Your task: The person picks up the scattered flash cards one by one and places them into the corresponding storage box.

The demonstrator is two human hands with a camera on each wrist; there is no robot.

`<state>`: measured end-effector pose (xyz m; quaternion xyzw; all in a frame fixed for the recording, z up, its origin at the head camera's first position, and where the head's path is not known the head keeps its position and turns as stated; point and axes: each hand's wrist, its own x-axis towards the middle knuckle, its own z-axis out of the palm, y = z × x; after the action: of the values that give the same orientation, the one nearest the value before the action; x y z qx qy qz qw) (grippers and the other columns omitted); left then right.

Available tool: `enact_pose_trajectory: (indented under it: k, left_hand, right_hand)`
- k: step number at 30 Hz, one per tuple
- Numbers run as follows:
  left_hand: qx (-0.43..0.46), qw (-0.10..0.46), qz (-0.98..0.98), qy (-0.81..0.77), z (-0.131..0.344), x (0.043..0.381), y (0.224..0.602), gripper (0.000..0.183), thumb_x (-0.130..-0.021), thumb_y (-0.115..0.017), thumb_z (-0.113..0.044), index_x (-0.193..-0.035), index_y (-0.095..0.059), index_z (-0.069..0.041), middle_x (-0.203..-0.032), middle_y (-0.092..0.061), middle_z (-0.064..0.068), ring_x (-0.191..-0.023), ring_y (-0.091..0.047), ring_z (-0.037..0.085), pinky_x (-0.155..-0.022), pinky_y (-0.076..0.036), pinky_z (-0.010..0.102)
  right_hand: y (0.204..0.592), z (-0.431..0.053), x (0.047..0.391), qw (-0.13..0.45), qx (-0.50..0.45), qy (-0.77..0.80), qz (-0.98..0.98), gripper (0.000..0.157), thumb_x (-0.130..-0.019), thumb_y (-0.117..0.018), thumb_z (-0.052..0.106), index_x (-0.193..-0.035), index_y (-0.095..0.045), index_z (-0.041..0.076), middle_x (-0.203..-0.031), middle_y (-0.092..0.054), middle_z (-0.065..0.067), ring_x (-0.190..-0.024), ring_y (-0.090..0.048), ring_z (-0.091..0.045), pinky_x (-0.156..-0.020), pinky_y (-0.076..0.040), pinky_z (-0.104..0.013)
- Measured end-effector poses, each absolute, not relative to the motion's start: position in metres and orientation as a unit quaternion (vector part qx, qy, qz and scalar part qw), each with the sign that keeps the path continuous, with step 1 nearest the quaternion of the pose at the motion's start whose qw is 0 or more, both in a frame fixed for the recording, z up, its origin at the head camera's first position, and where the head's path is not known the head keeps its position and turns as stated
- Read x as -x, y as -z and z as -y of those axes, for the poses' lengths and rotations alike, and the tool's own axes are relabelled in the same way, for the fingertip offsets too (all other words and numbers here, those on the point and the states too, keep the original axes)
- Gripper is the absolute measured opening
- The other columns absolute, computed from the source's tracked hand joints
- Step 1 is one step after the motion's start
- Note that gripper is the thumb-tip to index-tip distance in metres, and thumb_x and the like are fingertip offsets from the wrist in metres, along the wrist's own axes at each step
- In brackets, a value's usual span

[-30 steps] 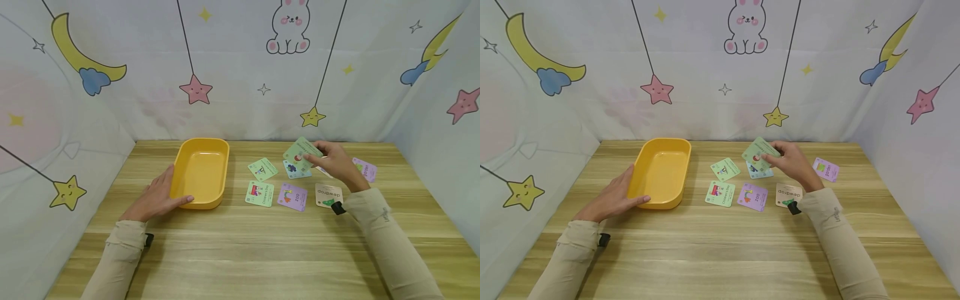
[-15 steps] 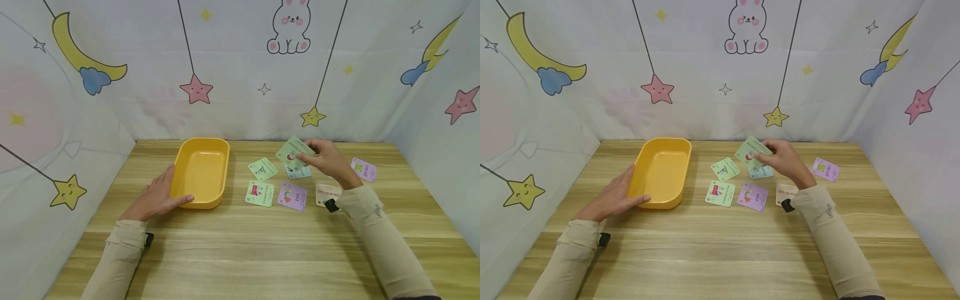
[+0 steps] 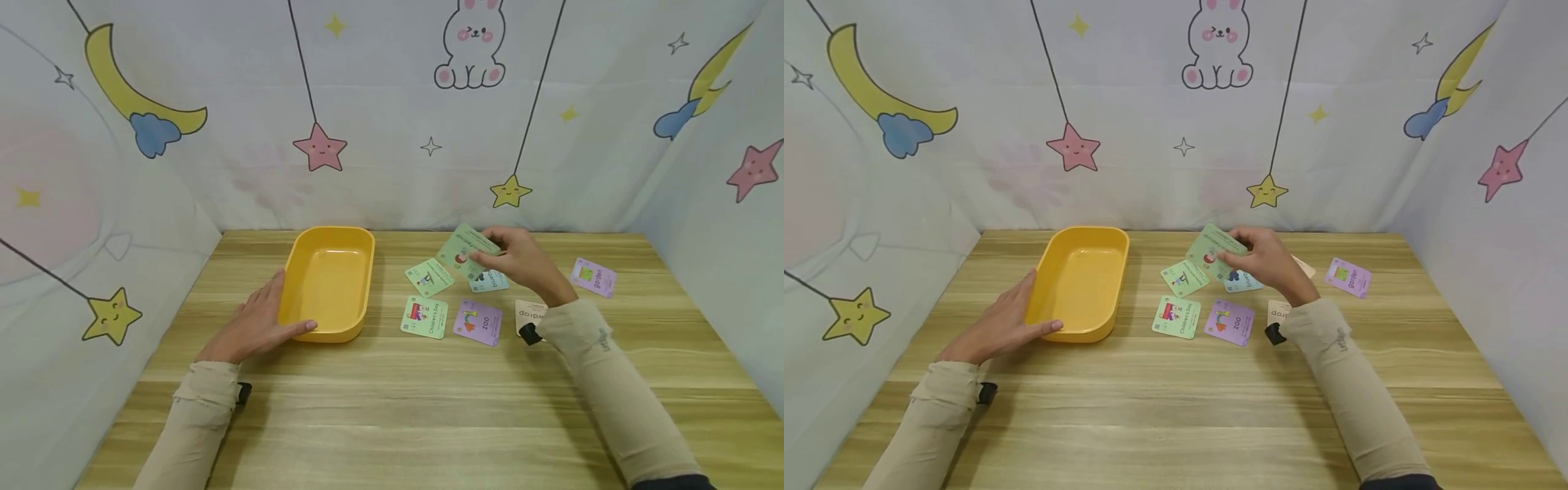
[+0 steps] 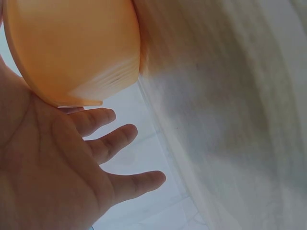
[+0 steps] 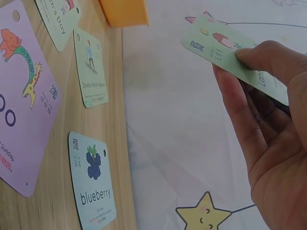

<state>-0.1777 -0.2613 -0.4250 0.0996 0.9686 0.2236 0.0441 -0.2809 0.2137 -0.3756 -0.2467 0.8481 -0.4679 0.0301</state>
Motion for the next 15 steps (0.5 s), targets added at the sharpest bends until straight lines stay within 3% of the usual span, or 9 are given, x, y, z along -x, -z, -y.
enact_pose_trajectory:
  k: [4, 15]
  left_hand:
    - [-0.1, 0.043, -0.969, -0.223, 0.261, 0.177, 0.425, 0.119, -0.088, -0.061, -0.071, -0.163, 0.005, -0.007, -0.168, -0.012, 0.023, -0.15, -0.021, 0.049, -0.112, -0.021, 0.074]
    - [-0.102, 0.042, -0.968, -0.227, 0.261, 0.178, 0.425, 0.118, -0.088, -0.062, -0.071, -0.163, 0.004, -0.008, -0.168, -0.013, 0.023, -0.15, -0.021, 0.048, -0.113, -0.02, 0.074]
  right_hand:
    - [0.374, -0.21, 0.281, 0.037, 0.245, 0.465, -0.85, 0.021, -0.096, -0.073, 0.023, -0.105, -0.067, 0.005, -0.094, -0.069, -0.013, -0.08, -0.07, -0.033, -0.065, -0.058, -0.029]
    - [0.375, -0.2, 0.283, 0.022, 0.263, 0.472, -0.841, 0.019, -0.095, -0.074, 0.019, -0.105, -0.069, 0.004, -0.099, -0.07, -0.011, -0.078, -0.067, -0.023, -0.065, -0.057, -0.03]
